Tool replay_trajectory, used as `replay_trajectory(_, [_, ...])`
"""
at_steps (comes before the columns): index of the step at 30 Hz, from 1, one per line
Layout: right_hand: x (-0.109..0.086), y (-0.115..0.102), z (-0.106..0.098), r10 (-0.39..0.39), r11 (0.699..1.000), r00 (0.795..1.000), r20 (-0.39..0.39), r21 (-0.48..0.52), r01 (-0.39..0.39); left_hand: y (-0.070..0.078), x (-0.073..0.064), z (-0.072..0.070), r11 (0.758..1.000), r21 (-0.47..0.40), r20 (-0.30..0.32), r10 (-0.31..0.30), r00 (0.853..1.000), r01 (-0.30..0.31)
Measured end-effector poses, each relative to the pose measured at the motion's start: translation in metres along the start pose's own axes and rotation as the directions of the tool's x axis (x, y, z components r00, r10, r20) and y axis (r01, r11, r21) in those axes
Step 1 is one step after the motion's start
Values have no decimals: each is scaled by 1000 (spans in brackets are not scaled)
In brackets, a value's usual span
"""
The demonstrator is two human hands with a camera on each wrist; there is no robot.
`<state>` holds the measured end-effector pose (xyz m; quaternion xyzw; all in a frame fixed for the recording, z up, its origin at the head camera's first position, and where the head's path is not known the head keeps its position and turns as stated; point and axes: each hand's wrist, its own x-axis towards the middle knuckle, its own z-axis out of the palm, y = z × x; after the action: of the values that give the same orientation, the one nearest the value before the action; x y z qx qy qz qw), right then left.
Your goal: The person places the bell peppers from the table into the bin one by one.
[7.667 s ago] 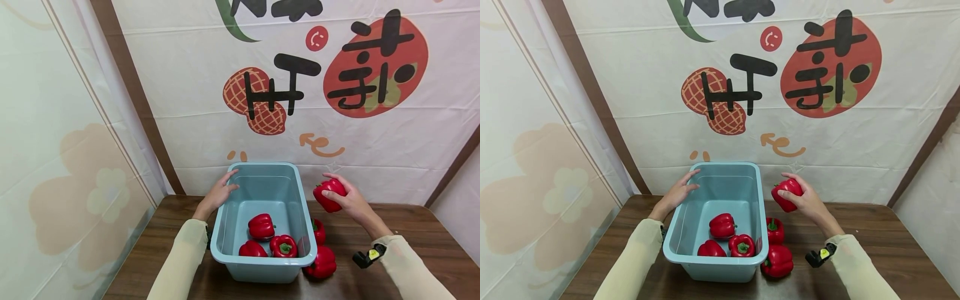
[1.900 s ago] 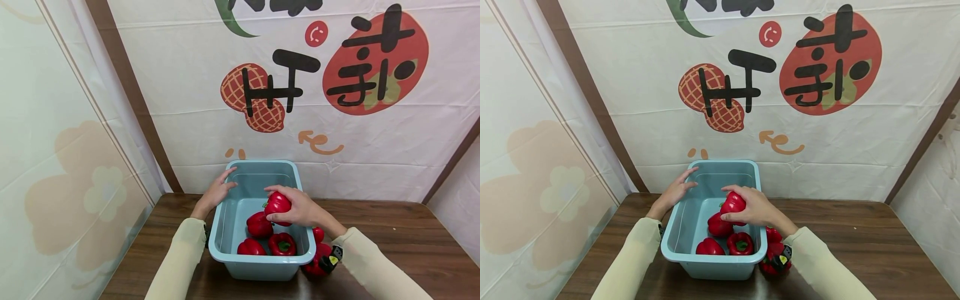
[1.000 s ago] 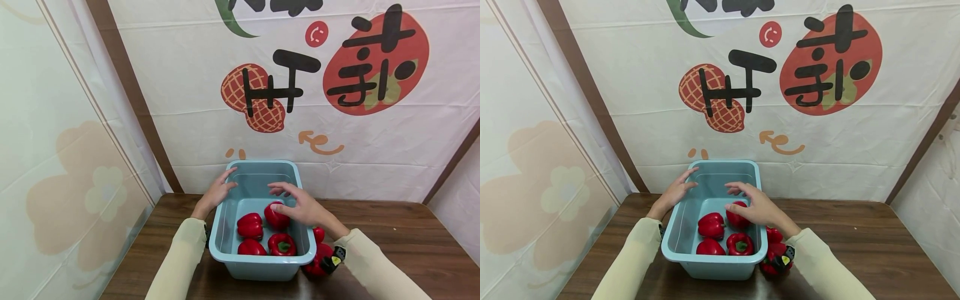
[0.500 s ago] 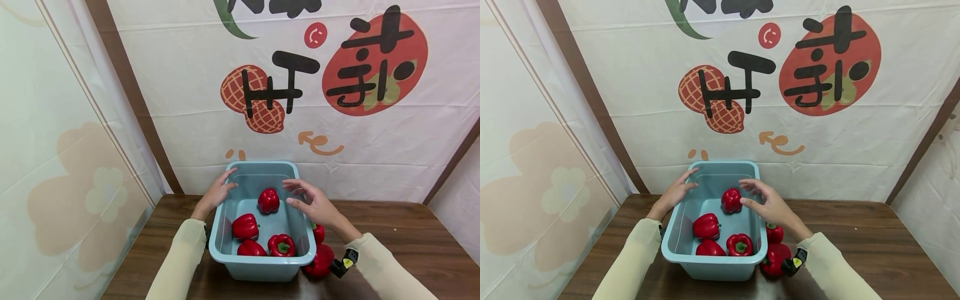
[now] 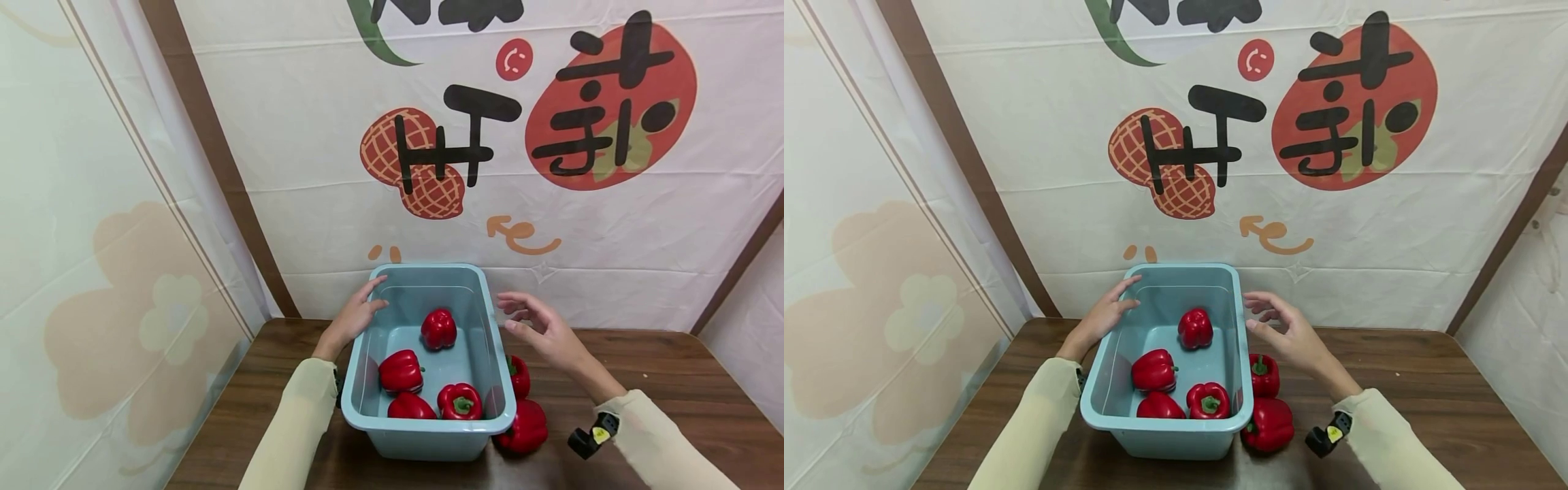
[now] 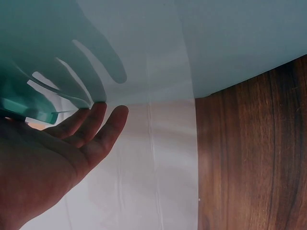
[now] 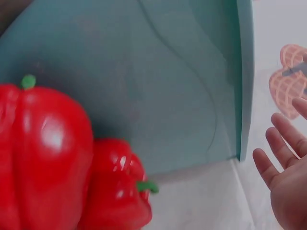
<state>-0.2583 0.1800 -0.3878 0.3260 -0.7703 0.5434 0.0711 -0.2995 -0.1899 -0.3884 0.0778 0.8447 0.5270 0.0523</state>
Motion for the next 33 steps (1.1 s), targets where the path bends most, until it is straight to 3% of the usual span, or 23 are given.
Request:
replay_trajectory(7, [-13, 17, -8, 43, 999, 999, 0, 22, -43, -1, -1, 1, 1000, -10, 0, -6, 1000, 6])
replay_trajectory(13, [-23, 36, -11, 111, 993, 992, 54, 33, -113, -1, -1, 1, 1000, -3, -7, -10, 1000, 10])
replay_trajectory(21, [-35, 56, -7, 168, 986, 979, 118, -31, -166, 1, -1, 1, 1000, 2, -5, -10, 1000, 10])
replay_trajectory(26, [-39, 67, -4, 242, 970, 959, 149, -28, -241, 2, -1, 1, 1000, 12, -3, -3, 1000, 4])
replay_trajectory(33, [-43, 81, 2, 321, 941, 915, 243, 24, -337, 2, -1, 0, 1000, -15, 2, -6, 1000, 6])
